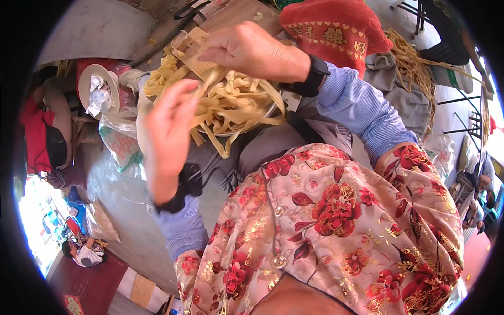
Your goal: The person folds and rolls yellow paper strips by hand, inserting them into a wooden slot or holder while sitting on the floor.
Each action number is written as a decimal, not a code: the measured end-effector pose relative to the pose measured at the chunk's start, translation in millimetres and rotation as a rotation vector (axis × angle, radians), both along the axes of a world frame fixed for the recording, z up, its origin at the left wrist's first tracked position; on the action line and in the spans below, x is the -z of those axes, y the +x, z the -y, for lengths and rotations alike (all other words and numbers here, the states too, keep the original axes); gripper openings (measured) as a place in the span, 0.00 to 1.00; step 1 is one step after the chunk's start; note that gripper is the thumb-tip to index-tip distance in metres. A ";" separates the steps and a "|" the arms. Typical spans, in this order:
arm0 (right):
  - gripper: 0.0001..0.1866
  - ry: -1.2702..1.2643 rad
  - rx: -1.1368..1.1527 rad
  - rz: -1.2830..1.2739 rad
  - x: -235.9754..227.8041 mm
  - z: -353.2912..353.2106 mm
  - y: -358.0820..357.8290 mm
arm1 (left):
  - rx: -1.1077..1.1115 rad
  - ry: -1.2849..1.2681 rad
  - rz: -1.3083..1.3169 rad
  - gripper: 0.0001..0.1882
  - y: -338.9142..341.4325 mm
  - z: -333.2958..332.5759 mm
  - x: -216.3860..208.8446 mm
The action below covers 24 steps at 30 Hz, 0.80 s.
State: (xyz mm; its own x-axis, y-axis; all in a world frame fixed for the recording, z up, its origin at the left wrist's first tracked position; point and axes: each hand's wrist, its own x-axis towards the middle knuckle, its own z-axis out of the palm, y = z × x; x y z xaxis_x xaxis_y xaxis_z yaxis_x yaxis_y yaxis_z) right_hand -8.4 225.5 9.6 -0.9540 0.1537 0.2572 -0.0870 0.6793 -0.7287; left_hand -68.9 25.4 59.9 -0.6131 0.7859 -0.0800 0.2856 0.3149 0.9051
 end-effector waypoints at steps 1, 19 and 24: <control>0.07 0.006 0.007 0.013 -8.4 2.0 3.6 | 0.034 0.082 -0.178 0.12 2.9 -0.6 -16.9; 0.05 0.213 0.180 -0.069 28.7 23.1 8.7 | -0.195 0.429 0.979 0.13 15.0 -43.4 84.6; 0.07 0.291 0.189 -0.041 33.8 17.3 9.6 | -0.080 0.239 0.778 0.08 0.7 -27.1 106.4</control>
